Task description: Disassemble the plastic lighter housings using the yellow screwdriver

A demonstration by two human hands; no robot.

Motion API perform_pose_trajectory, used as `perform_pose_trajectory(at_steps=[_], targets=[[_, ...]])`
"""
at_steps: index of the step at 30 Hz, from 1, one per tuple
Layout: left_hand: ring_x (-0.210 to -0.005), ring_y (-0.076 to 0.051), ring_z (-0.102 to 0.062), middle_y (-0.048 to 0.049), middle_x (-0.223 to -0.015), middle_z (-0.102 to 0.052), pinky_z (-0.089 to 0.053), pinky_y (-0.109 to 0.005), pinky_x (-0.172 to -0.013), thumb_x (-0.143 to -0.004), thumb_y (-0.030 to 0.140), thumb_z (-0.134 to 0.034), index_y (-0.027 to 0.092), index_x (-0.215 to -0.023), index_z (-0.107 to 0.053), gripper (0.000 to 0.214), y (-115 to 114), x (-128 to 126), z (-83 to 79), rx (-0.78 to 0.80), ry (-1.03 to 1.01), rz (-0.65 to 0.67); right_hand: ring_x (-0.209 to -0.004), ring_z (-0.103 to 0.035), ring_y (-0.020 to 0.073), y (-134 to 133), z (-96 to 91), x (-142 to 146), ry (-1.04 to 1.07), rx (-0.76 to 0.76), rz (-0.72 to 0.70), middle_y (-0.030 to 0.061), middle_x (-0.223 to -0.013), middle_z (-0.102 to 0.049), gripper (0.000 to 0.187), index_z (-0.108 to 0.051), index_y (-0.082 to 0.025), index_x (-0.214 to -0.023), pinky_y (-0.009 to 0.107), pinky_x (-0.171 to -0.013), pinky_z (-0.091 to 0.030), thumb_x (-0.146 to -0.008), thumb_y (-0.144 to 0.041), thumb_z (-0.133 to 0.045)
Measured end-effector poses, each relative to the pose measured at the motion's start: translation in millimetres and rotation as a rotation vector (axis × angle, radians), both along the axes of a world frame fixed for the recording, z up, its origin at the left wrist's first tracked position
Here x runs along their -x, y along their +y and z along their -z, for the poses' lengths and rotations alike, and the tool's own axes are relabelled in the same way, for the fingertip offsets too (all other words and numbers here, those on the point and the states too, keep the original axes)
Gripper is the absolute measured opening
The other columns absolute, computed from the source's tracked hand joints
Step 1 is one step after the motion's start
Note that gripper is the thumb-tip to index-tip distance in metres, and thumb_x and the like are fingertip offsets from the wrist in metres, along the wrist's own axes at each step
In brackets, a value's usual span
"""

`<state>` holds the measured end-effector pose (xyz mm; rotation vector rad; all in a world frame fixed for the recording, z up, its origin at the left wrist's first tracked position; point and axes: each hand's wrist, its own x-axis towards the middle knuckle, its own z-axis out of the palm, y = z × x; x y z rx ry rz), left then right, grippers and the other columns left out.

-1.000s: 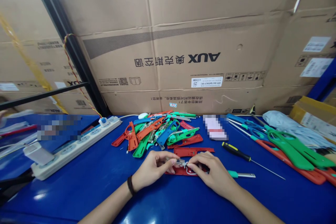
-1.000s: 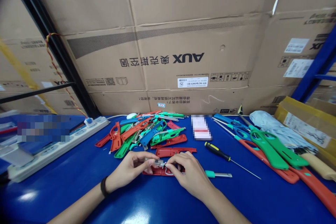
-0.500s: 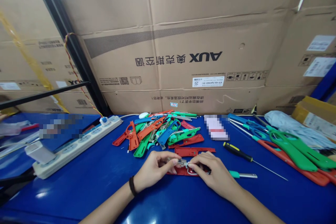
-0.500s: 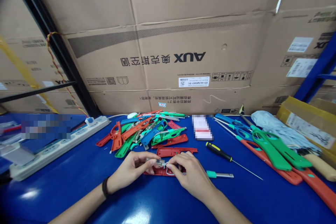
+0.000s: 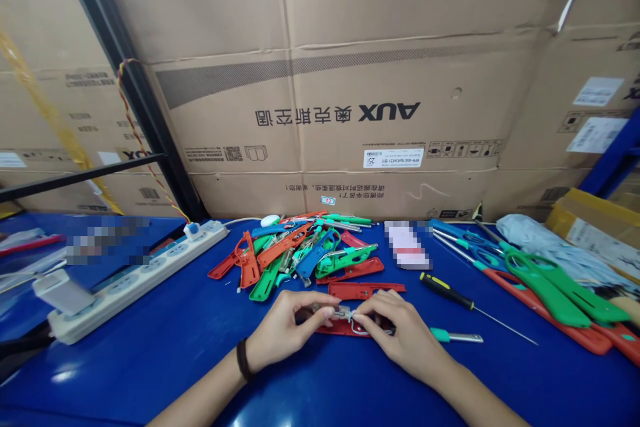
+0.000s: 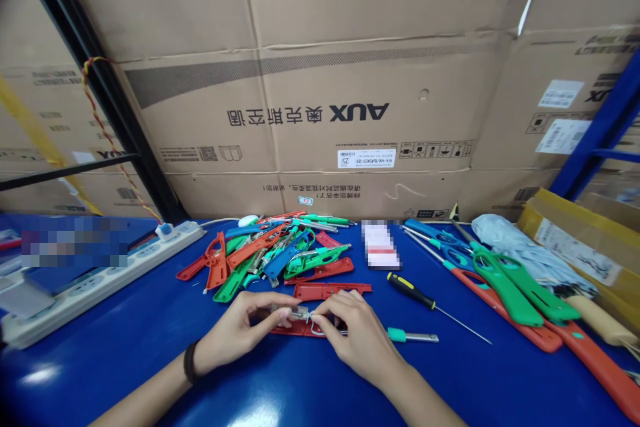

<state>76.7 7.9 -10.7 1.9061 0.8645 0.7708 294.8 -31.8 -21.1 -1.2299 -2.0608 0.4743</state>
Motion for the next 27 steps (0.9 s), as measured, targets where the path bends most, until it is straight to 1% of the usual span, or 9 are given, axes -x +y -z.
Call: perform_pose_trajectory(at_steps=[2, 4, 7, 10, 12, 15, 19, 27], targets=[[-0.078, -0.019, -0.068, -0.0085, -0.093, -0.072, -0.054, -0.024, -0.069, -0.085, 0.035, -0.06, 0.015, -0.105, -0.067, 0.029, 0.3, 1.9, -2.1, -0.108, 0.026, 0.016, -0.074, -0.056, 0.0164, 0.2, -0.2, -0.2, 0.011, 0.0, -0.001, 0.0001, -0.077, -0.064, 0.016, -0.063, -0.023, -0.082, 0.029, -0.071, -0.039, -0.091, -0.029, -0.05], [-0.076, -0.017, -0.067, -0.0064, -0.09, -0.071, -0.052, -0.023, -0.07, -0.083, 0.033, -0.063, 0.018, -0.104, -0.068, 0.026, 0.7, 3.6, -3.6, -0.226, 0.074, 0.033, -0.074, -0.056, 0.0161, 0.8, 0.6, -0.4, 0.014, -0.004, -0.007, 0.0, -0.077, -0.063, 0.016, -0.063, -0.023, -0.082, 0.029, -0.072, -0.04, -0.091, -0.029, -0.051], [-0.076, -0.016, -0.064, -0.0055, -0.087, -0.07, -0.049, -0.023, -0.071, -0.086, 0.03, -0.061, 0.02, -0.103, -0.068, 0.021, 1.4, 5.9, -4.0, -0.378, 0.148, 0.064, -0.077, -0.056, 0.016, 1.9, 2.4, -0.1, 0.006, -0.013, -0.018, 0.0, -0.079, -0.063, 0.014, -0.064, -0.023, -0.083, 0.029, -0.074, -0.039, -0.09, -0.028, -0.053], [-0.084, -0.018, -0.061, -0.0063, -0.093, -0.068, -0.048, -0.026, -0.077, -0.087, 0.028, -0.059, 0.021, -0.105, -0.067, 0.021, 3.1, 7.8, -2.9, -0.503, 0.175, 0.099, -0.077, -0.056, 0.0158, 2.3, 3.1, 1.0, -0.009, -0.014, -0.019, -0.0004, -0.081, -0.063, 0.011, -0.064, -0.024, -0.086, 0.029, -0.074, -0.039, -0.089, -0.027, -0.055], [-0.09, -0.019, -0.058, -0.0063, -0.098, -0.066, -0.046, -0.03, -0.082, -0.087, 0.027, -0.059, 0.022, -0.104, -0.067, 0.019, 5.1, 8.7, -2.0, -0.559, 0.187, 0.089, -0.077, -0.055, 0.0156, 1.8, 2.8, 1.9, -0.014, -0.007, -0.022, -0.0009, -0.082, -0.063, 0.008, -0.064, -0.024, -0.088, 0.029, -0.074, -0.039, -0.088, -0.026, -0.056], [-0.097, -0.019, -0.055, -0.0054, -0.104, -0.062, -0.044, -0.032, -0.089, -0.086, 0.025, -0.06, 0.023, -0.101, -0.067, 0.017, 8.2, 9.6, -1.2, -0.573, 0.227, 0.071, -0.077, -0.054, 0.0153, 0.5, 1.9, 2.7, -0.002, 0.006, -0.016, -0.0014, -0.081, -0.061, 0.005, -0.061, -0.024, -0.087, 0.028, -0.072, -0.04, -0.087, -0.023, -0.056], [-0.098, -0.018, -0.055, -0.0039, -0.107, -0.06, -0.041, -0.034, -0.093, -0.085, 0.026, -0.061, 0.024, -0.1, -0.067, 0.016, 9.5, 10.1, -0.7, -0.574, 0.28, 0.092, -0.074, -0.052, 0.0148, 0.4, 1.3, 3.1, 0.014, 0.007, 0.001, -0.0015, -0.079, -0.058, 0.005, -0.057, -0.022, -0.083, 0.027, -0.069, -0.04, -0.087, -0.02, -0.055], [-0.097, -0.018, -0.054, -0.0037, -0.105, -0.06, -0.043, -0.033, -0.089, -0.086, 0.027, -0.06, 0.024, -0.101, -0.066, 0.016, 8.3, 6.6, 0.5, -0.581, 0.294, 0.08, -0.075, -0.052, 0.0141, -0.2, 0.1, 4.4, 0.016, 0.005, -0.006, -0.0024, -0.078, -0.058, 0.007, -0.056, -0.022, -0.081, 0.026, -0.07, -0.039, -0.086, -0.017, -0.054]])
